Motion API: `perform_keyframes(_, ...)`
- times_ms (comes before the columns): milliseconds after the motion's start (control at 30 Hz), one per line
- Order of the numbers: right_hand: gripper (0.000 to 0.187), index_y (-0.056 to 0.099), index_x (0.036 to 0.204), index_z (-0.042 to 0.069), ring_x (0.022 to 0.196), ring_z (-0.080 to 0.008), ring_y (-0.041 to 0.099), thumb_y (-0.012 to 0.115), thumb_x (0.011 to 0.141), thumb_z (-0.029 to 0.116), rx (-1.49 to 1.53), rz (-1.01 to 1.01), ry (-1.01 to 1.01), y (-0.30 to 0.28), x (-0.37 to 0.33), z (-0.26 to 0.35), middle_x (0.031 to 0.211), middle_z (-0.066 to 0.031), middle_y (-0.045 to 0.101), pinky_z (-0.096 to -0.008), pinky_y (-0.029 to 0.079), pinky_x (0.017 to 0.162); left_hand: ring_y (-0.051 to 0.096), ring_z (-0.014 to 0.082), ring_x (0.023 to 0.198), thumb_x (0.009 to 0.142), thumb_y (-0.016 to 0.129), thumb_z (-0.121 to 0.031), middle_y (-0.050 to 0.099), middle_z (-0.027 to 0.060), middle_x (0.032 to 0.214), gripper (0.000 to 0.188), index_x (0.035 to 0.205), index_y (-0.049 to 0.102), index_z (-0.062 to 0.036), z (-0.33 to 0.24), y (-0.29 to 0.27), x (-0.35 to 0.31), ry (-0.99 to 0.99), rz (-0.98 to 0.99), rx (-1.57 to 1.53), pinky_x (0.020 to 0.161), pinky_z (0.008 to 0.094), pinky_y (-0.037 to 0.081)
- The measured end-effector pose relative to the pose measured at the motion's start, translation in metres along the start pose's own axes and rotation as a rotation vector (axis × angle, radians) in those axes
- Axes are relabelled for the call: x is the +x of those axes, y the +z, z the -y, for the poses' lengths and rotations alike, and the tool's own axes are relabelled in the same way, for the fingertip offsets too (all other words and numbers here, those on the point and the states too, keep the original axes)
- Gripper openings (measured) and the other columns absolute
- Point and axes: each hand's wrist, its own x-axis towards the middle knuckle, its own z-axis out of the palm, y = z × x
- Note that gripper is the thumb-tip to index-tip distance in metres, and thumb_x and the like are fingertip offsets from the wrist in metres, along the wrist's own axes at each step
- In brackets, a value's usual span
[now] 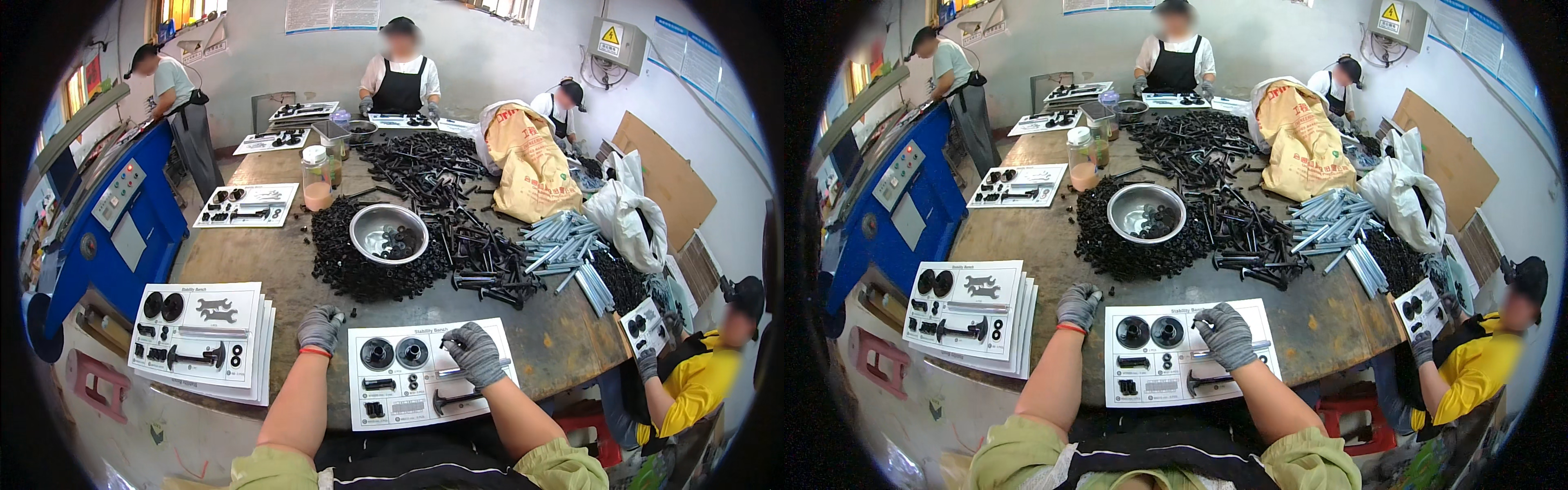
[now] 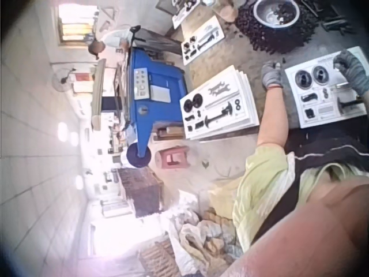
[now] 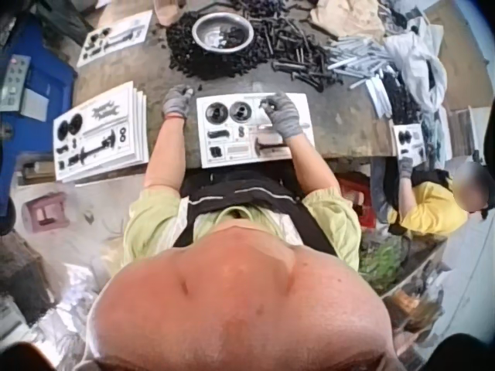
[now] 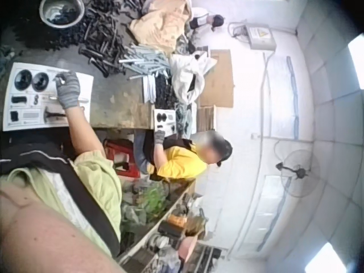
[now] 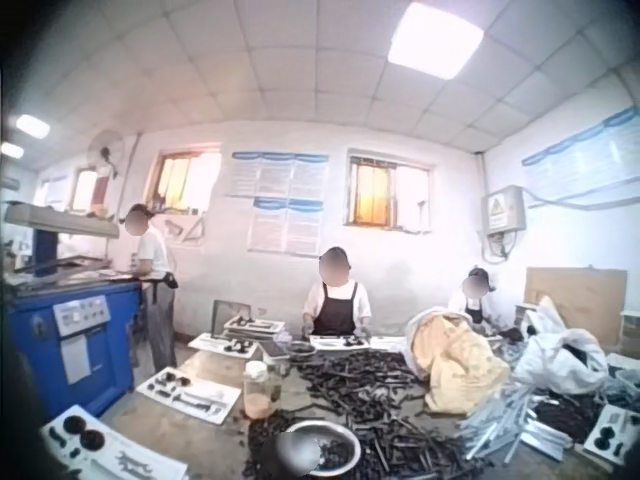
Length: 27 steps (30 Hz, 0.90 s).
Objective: The person assembles a tool kit by placing various hardware items into designated slots on a cardboard backing. They pick up bolts, nuts, washers, and a wrench from a table and arrange them on the board, then stack the completed kits.
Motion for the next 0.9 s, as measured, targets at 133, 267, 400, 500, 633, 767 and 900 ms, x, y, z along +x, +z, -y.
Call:
perform_keyframes(133,0.011,0.069,0.085,0.009,0.068,-0.0245,0.057,0.069,0.077,0.015,0.104,-0.063,-0.036,-0.012,-0.02,-0.009,0.076,-0.0092,0.058,-0.0357,0.048,0.065,0.058,0.0174,0.067,0.083,0.065,-0.015,0.066,0.0078,0.075,0.012,0.087,0.067,-0.0047,0.025,0.013,0.006,0.006,-0.03,-0.229,0.067,0.0312,0.046)
perform_keyframes(267,0.012,0.069,0.086,0.007,0.069,-0.0257,0.057,0.069,0.077,0.015,0.129,-0.085,-0.023,-0.023,-0.035,-0.021,0.076,-0.0105,0.057,-0.036,0.047,0.064,0.051,0.0079,0.065,0.083,0.065,-0.008,0.063,-0.0004,0.073,0.004,0.082,0.066,-0.0041,0.004,0.005,-0.007,-0.085,-0.034,-0.526,0.063,0.0251,0.044)
perform_keyframes(400,0.013,0.069,0.086,0.006,0.069,-0.0264,0.057,0.07,0.077,0.015,0.122,-0.115,-0.044,-0.025,-0.044,-0.033,0.076,-0.0111,0.057,-0.0366,0.047,0.064,0.056,0.0114,0.067,0.083,0.068,-0.015,0.068,0.0042,0.078,0.014,0.088,0.067,-0.0028,-0.019,-0.01,-0.038,0.003,-0.018,-0.538,0.066,0.027,0.046)
perform_keyframes(500,0.013,0.068,0.086,0.005,0.07,-0.0252,0.058,0.07,0.077,0.014,0.166,-0.124,-0.067,-0.031,-0.043,-0.033,0.078,-0.011,0.058,-0.0351,0.048,0.065,0.058,0.0116,0.069,0.082,0.068,-0.014,0.068,0.0048,0.079,0.013,0.088,0.067,-0.0022,-0.014,-0.011,-0.056,0.065,-0.007,-0.558,0.068,0.0268,0.047)
perform_keyframes(633,0.011,0.068,0.087,0.004,0.072,-0.0238,0.059,0.07,0.077,0.011,0.195,-0.143,-0.084,-0.048,-0.031,-0.018,0.08,-0.0109,0.06,-0.0335,0.048,0.066,0.058,0.0098,0.07,0.08,0.071,-0.007,0.067,0.0018,0.079,0.009,0.088,0.066,-0.004,-0.048,-0.04,-0.075,0.087,-0.07,-0.656,0.067,0.0244,0.047)
perform_keyframes(767,0.011,0.067,0.088,0.005,0.074,-0.0243,0.06,0.069,0.077,0.008,0.276,-0.296,-0.319,-0.071,-0.002,0.007,0.082,-0.0115,0.062,-0.0371,0.048,0.069,0.056,0.0063,0.069,0.08,0.069,0.001,0.066,0.0,0.083,0.011,0.089,0.066,-0.0054,-0.098,-0.084,-0.075,0.132,-0.146,-1.115,0.061,0.021,0.045)
perform_keyframes(900,0.017,0.066,0.09,0.005,0.064,-0.0184,0.053,0.069,0.074,0.0,0.189,-0.587,-0.496,-0.104,0.006,0.067,0.083,-0.0077,0.059,-0.0277,0.046,0.063,0.058,0.0096,0.077,0.083,0.066,-0.001,0.065,0.0002,0.083,0.011,0.092,0.065,-0.0065,-0.146,-0.115,-0.094,0.353,-0.36,-0.918,0.071,0.0226,0.046)
